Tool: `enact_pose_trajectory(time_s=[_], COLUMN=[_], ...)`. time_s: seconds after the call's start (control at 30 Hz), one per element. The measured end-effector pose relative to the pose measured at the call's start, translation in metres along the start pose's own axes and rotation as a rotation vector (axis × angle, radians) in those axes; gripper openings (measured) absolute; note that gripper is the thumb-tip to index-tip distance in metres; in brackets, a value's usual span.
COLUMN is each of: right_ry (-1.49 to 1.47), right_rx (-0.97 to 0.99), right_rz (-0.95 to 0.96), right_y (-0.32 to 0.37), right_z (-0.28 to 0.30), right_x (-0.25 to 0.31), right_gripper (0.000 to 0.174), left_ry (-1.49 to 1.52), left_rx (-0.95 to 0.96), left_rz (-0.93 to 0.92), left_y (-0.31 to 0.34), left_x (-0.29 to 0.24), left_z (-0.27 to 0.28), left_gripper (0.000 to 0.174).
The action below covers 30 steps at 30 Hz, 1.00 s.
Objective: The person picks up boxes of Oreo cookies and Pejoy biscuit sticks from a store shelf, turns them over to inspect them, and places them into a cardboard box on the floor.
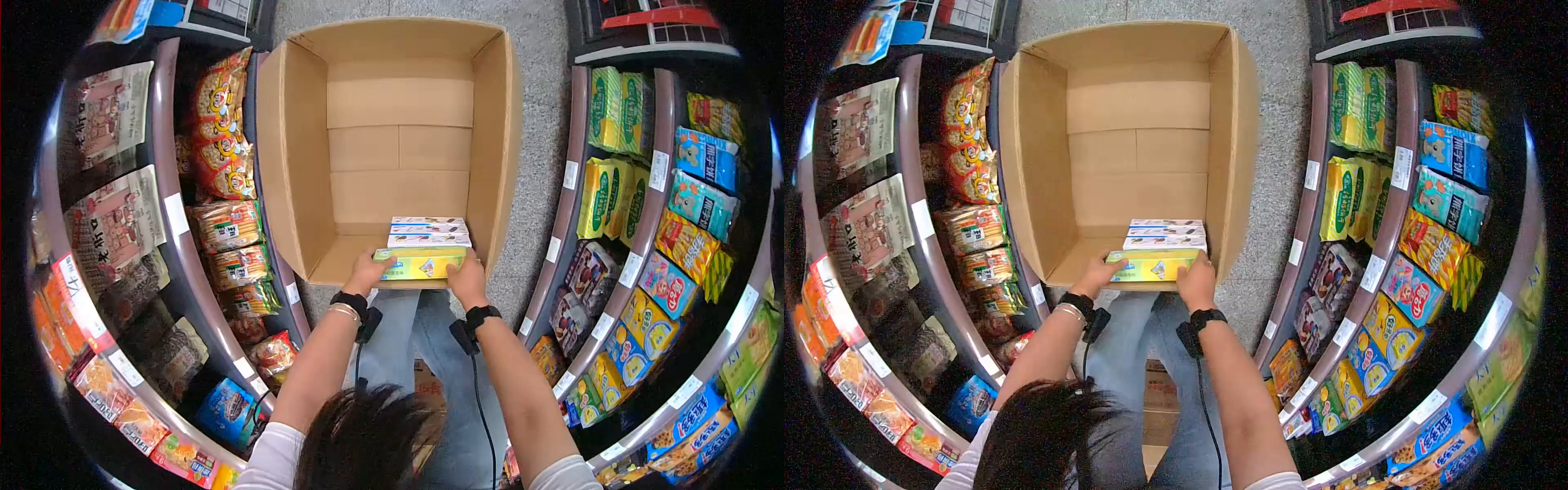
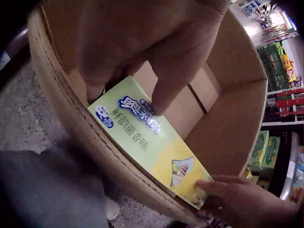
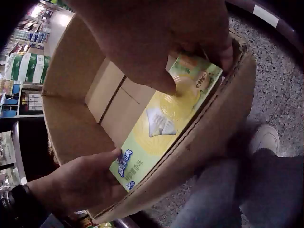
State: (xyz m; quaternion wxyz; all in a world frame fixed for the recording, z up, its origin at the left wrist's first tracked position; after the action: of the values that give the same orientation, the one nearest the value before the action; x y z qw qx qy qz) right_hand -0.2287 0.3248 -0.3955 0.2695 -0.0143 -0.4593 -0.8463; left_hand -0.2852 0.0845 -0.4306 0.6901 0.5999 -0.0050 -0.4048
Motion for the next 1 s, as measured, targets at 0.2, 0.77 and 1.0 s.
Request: enact_pose_trajectory(time_s=[0.2,0.77,1.0], right_ry=[0.141,0.144,-0.198], right_rx=[0.077,0.095,0.049], right_rz=[-0.061,0.032,0.04], right_y=[-0.015,0.025,0.108], right_z=[-0.021,0.019,0.099], right_x=[-0.018,0.0,0.013], right_gripper=[0.08,0.053,0.033], left_ry=[-0.024,-0.651,-0.369], left_rx=[0.037,0.164,0.018], left_rz=[-0.082,-0.22,-0.28], left_y=[-0.019,0.022,0.104], left_x=[0.027,-0.024,-0.068], left_z=[-0.026,-0.029,0.014], left_gripper=[0.049,0.059,0.041])
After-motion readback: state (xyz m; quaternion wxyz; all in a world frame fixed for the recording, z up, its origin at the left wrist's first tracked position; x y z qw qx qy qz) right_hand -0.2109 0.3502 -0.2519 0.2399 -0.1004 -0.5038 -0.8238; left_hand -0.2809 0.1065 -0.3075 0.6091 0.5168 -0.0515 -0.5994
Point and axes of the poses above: each hand's wrist, its own y-axis away from the middle knuckle, its own z-axis out of the back of the hand, x = y × z, the point moved 5 cm from there along -y, towards the middle knuckle, and after that the axes turned 10 degrees about -z, right-handed, at the moved point
